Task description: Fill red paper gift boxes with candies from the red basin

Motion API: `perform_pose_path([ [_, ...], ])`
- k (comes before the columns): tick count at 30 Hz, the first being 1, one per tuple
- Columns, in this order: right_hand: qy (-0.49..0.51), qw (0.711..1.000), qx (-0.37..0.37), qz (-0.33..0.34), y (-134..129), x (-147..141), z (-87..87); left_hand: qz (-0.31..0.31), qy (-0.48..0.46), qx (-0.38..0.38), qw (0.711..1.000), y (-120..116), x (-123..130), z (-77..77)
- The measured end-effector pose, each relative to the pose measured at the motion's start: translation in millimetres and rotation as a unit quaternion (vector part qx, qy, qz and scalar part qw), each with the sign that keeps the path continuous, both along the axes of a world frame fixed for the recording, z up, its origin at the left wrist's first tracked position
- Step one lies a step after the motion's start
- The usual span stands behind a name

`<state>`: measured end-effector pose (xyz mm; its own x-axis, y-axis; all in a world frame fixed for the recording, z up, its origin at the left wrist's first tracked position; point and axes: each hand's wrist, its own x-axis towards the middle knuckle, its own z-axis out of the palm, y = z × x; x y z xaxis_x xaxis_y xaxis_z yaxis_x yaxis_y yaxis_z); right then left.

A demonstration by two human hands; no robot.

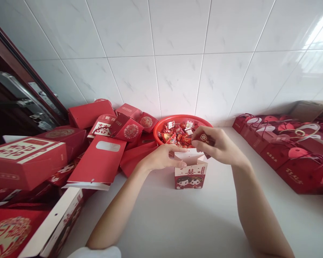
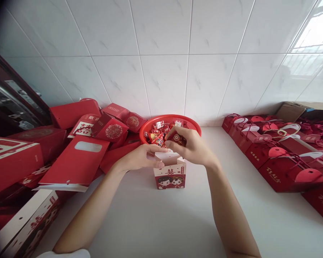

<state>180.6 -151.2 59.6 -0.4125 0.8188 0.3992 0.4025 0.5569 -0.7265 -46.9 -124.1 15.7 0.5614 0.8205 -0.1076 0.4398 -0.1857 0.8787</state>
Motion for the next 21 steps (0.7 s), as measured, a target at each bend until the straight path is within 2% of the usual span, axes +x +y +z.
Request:
perform_pose_path([
  [2, 0.046, 0.998, -0.028, 0.017, -3, -1, 2.6, -0.005, -0.013, -0.004, 1.000, 0, 0, -0.4],
  [5, 0.045, 0.996, -0.069, 0.036, -2, -5, 1.3, -0.006, -0.025, -0.008, 1.000, 0, 0, -1.3],
  [10, -0.035, 0.997, 0.009, 0.069, 8, -9, -6.4, -0.022, -0.015, 0.001, 1.000, 1, 1, 1.2],
  [13, -0.083, 0.992, -0.003, 0.099, 10, -6, -7.5, -0.036, -0.015, 0.016, 0.999, 0, 1, 4.4],
  [21, -0.162, 0.983, -0.044, 0.071, 10, -5, -10.5, -0.038, -0.006, 0.035, 0.999, -1, 1, 6.3],
])
